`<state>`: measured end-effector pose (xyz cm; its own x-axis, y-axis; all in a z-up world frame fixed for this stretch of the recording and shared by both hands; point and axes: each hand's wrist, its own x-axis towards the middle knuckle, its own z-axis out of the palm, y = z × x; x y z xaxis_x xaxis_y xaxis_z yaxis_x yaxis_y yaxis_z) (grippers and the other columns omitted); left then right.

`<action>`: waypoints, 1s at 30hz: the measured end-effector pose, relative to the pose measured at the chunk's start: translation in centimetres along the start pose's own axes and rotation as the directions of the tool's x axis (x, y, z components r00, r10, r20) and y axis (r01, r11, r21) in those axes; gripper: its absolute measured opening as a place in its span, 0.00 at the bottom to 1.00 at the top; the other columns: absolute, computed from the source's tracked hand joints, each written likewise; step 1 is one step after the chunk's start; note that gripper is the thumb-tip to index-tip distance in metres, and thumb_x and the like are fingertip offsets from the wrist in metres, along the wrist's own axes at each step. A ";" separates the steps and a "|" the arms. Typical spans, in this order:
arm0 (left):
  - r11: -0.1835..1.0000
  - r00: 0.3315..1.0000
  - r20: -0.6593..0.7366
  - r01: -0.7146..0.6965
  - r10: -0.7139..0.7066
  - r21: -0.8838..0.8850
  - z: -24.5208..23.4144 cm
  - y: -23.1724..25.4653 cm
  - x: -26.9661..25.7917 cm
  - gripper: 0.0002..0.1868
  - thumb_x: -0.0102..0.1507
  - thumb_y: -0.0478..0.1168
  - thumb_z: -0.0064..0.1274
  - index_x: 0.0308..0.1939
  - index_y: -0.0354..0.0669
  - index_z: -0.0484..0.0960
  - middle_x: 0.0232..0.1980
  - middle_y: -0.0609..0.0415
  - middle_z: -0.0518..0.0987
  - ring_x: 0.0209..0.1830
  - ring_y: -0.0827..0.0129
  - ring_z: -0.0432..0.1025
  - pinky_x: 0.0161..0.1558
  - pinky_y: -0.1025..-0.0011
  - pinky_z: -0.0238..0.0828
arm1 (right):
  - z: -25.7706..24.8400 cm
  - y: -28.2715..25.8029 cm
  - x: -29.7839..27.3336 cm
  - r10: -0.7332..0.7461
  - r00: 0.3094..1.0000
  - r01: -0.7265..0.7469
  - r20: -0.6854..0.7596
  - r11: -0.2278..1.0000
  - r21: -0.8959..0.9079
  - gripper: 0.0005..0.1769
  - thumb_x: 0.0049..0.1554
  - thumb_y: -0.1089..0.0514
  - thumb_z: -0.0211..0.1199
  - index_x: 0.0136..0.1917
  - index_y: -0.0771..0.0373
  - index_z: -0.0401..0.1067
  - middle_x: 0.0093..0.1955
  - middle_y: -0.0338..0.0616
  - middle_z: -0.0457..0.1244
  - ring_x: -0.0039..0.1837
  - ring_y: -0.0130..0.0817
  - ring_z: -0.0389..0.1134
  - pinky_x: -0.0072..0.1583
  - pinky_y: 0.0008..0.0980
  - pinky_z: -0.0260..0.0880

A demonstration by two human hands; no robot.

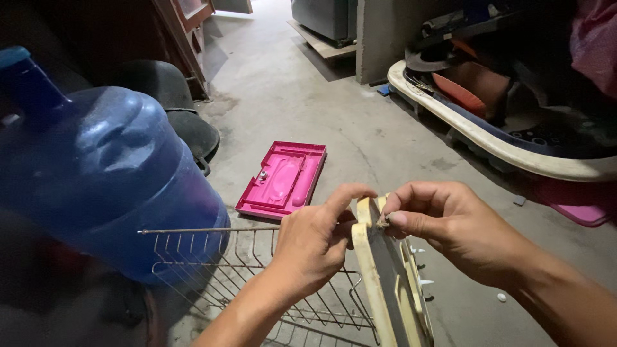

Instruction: The person assembles a decorative wooden sign shaped like a house by attaching a metal wire rack to its back using small white fasteners. They insert and press the fasteners into pre-drilled holes along the edges of the sign while holding it against a wire rack.

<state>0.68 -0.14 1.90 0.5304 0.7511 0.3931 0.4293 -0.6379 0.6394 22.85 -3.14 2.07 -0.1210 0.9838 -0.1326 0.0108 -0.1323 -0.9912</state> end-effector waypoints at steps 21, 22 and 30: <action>0.997 0.995 -0.060 -0.081 0.080 -0.014 0.9 -1.3 0.4 0.30 0.54 0.29 0.53 0.59 0.60 0.74 0.34 0.56 0.86 0.32 0.62 0.83 0.32 0.66 0.76 | -1.8 2.6 1.5 -0.094 0.966 0.125 0.240 0.985 -0.117 0.05 0.58 0.64 0.64 0.44 0.69 0.78 0.41 0.48 0.72 0.47 0.33 0.73 0.54 0.37 0.75; 0.995 0.993 -0.066 -0.101 0.100 -0.008 1.0 -1.4 0.5 0.30 0.55 0.30 0.54 0.60 0.60 0.74 0.34 0.55 0.86 0.32 0.61 0.83 0.31 0.65 0.75 | -1.7 2.8 1.0 -0.056 0.982 0.084 0.178 0.984 -0.154 0.05 0.56 0.64 0.64 0.43 0.69 0.78 0.39 0.47 0.71 0.44 0.32 0.73 0.52 0.36 0.75; 0.996 0.995 -0.098 -0.010 0.018 0.086 1.9 -1.9 1.7 0.31 0.54 0.30 0.52 0.60 0.61 0.74 0.29 0.53 0.83 0.28 0.53 0.77 0.29 0.57 0.65 | -0.1 2.9 -0.6 -0.346 0.923 0.279 -0.169 0.904 -0.323 0.08 0.58 0.63 0.63 0.49 0.66 0.79 0.42 0.43 0.72 0.45 0.29 0.75 0.47 0.30 0.78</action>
<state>2.15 2.05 0.09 0.4642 0.7522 0.4677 0.4849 -0.6577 0.5765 23.04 -4.08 -0.75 0.0527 0.9743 0.2192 0.2967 0.1943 -0.9350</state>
